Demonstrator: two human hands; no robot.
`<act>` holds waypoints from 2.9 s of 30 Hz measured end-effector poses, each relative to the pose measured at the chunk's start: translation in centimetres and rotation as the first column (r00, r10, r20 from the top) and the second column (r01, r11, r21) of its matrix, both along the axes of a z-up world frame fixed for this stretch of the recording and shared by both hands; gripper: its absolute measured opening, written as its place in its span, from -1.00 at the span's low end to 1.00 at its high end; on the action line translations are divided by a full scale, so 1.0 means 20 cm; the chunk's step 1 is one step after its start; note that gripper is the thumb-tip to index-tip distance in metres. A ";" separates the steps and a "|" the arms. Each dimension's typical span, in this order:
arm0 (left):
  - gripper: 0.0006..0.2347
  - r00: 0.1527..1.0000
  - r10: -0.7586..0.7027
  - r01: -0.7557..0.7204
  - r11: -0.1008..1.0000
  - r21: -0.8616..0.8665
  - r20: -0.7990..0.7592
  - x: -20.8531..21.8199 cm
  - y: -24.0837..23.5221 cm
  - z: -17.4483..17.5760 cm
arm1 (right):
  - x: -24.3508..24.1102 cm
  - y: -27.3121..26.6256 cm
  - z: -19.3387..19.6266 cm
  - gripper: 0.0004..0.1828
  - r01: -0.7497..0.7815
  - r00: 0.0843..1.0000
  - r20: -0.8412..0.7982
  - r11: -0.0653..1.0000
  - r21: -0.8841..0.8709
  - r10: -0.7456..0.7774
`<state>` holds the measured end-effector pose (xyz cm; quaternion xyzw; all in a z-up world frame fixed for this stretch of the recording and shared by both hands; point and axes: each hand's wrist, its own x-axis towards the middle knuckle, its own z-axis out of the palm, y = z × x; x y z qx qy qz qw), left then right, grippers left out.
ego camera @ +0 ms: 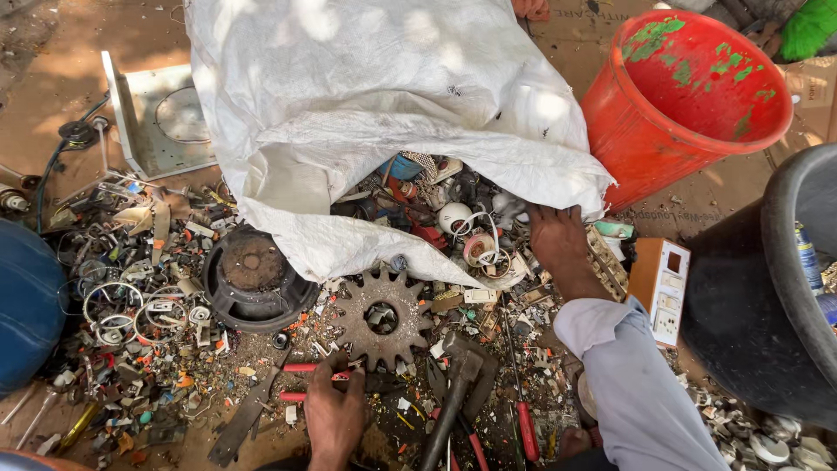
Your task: The person sits on the ground and uses a hammer and screwdriver to break apart small electronic components. They repeatedly strike the items to separate parts and occasionally use pliers to handle the pieces. The separated components are placed into a nearby blue basin.
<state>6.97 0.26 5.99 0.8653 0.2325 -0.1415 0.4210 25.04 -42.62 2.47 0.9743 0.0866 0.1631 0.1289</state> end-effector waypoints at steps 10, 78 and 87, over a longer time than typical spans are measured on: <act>-0.66 0.999 0.036 -0.032 0.996 -0.078 0.042 -0.03 0.01 -0.01 | -0.55 0.15 0.53 -0.79 0.084 0.988 -0.152 0.901 0.425 -0.020; -0.82 0.823 -0.390 0.559 0.684 -0.468 0.413 -0.29 -0.06 0.22 | -1.47 1.16 0.35 -0.67 0.511 0.840 -0.432 -0.210 0.833 0.327; -0.78 0.875 -0.449 0.478 0.736 -0.479 0.183 -0.32 -0.08 0.30 | -1.47 1.16 0.25 -0.78 0.328 0.889 -0.313 0.012 0.944 0.335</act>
